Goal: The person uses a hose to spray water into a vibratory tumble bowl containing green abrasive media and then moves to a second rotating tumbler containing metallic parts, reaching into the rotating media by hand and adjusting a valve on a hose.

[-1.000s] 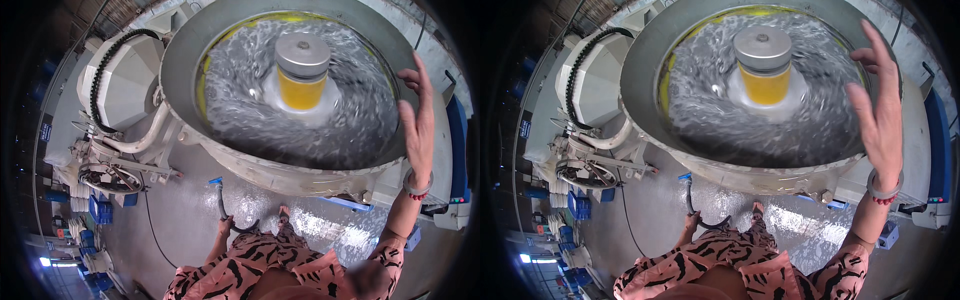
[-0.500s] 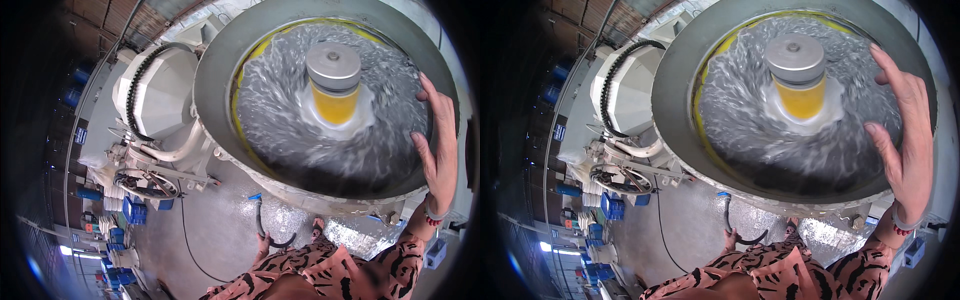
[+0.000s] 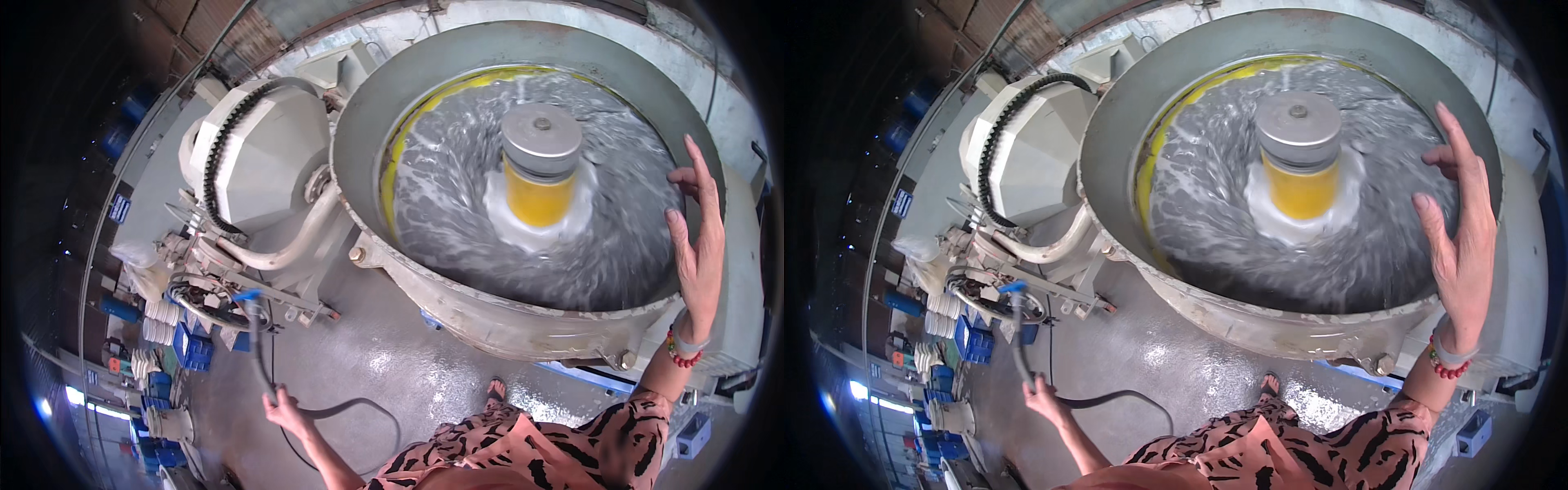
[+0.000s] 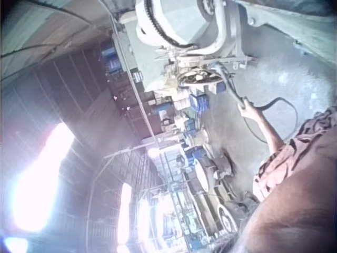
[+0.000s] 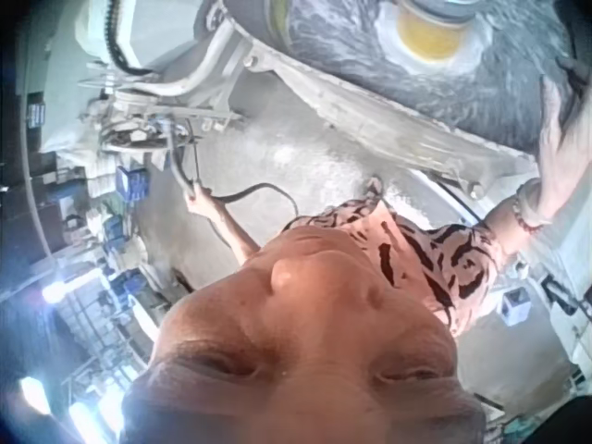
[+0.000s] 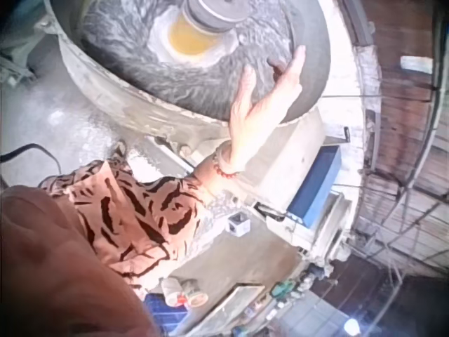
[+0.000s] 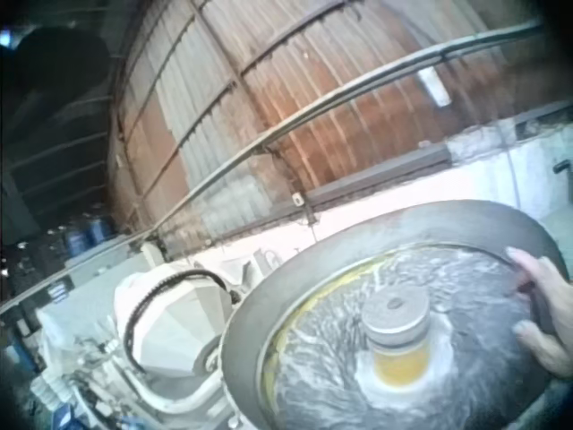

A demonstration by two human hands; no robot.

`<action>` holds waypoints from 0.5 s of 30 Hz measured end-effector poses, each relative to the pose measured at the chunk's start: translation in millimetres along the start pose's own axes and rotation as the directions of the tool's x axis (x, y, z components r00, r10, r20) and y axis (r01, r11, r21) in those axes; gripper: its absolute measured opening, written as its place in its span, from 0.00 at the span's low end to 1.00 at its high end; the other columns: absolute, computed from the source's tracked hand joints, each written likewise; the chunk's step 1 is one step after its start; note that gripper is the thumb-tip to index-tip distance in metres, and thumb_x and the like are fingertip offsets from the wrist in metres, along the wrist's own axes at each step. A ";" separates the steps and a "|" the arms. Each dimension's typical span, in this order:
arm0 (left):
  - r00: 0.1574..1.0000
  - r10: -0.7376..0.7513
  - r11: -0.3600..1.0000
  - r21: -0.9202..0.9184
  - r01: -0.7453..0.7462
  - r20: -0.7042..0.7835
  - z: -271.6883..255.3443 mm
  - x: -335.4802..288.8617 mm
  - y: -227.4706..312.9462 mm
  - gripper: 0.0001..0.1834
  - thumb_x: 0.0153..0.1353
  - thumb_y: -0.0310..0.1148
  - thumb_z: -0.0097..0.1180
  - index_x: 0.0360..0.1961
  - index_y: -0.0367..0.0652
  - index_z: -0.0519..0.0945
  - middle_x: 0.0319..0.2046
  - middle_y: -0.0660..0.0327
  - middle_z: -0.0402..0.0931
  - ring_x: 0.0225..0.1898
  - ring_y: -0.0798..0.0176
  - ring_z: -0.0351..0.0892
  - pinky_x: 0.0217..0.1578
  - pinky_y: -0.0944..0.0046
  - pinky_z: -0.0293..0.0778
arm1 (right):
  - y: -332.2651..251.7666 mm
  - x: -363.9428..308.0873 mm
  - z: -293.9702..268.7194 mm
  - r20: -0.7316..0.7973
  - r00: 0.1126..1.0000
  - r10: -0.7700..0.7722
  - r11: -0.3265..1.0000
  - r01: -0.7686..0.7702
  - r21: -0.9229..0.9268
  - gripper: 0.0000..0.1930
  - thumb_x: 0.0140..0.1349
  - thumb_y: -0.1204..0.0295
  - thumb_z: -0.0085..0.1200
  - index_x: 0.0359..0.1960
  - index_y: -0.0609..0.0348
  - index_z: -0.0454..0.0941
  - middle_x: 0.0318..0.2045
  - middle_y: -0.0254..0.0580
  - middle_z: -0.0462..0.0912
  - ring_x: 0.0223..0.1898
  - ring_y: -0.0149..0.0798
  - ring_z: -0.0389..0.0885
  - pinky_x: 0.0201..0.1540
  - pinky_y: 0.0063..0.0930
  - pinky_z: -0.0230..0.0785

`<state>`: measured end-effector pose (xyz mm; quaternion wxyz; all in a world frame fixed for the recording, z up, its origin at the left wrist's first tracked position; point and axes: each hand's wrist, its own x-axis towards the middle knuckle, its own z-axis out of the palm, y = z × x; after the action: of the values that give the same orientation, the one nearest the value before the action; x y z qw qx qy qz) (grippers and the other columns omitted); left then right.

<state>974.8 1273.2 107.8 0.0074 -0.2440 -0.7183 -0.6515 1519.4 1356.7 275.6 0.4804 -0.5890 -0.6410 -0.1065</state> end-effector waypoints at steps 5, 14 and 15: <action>0.990 0.135 0.970 -0.200 -0.139 -0.032 23.2 13.8 77.9 0.07 0.50 0.27 0.57 0.29 0.41 0.72 0.14 0.71 0.60 0.14 0.77 0.55 0.16 0.73 0.48 | 8.6 2.3 3.5 -0.130 0.991 -0.004 0.997 0.013 0.073 0.25 0.59 0.66 0.44 0.60 0.55 0.61 0.38 0.41 0.75 0.39 0.36 0.72 0.48 0.28 0.63; 0.809 0.411 0.885 -0.395 -0.245 0.420 96.2 41.2 157.5 0.09 0.56 0.28 0.57 0.37 0.38 0.73 0.17 0.73 0.62 0.17 0.81 0.55 0.16 0.78 0.47 | 13.3 5.0 3.8 -0.125 0.985 0.120 0.984 -0.102 0.144 0.23 0.64 0.64 0.42 0.60 0.55 0.61 0.33 0.35 0.76 0.35 0.29 0.70 0.41 0.20 0.62; 0.778 0.423 0.881 -0.412 -0.233 0.465 106.7 38.5 161.2 0.10 0.56 0.29 0.57 0.38 0.38 0.73 0.16 0.73 0.61 0.16 0.81 0.55 0.16 0.79 0.46 | 16.5 7.6 5.5 -0.138 0.984 0.116 0.975 -0.086 0.207 0.22 0.65 0.64 0.41 0.60 0.55 0.62 0.33 0.36 0.76 0.36 0.29 0.70 0.43 0.21 0.63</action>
<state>1031.7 1391.7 254.6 -0.1221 -0.5387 -0.5157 -0.6549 1532.1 1370.2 271.3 0.5887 -0.5599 -0.5799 -0.0608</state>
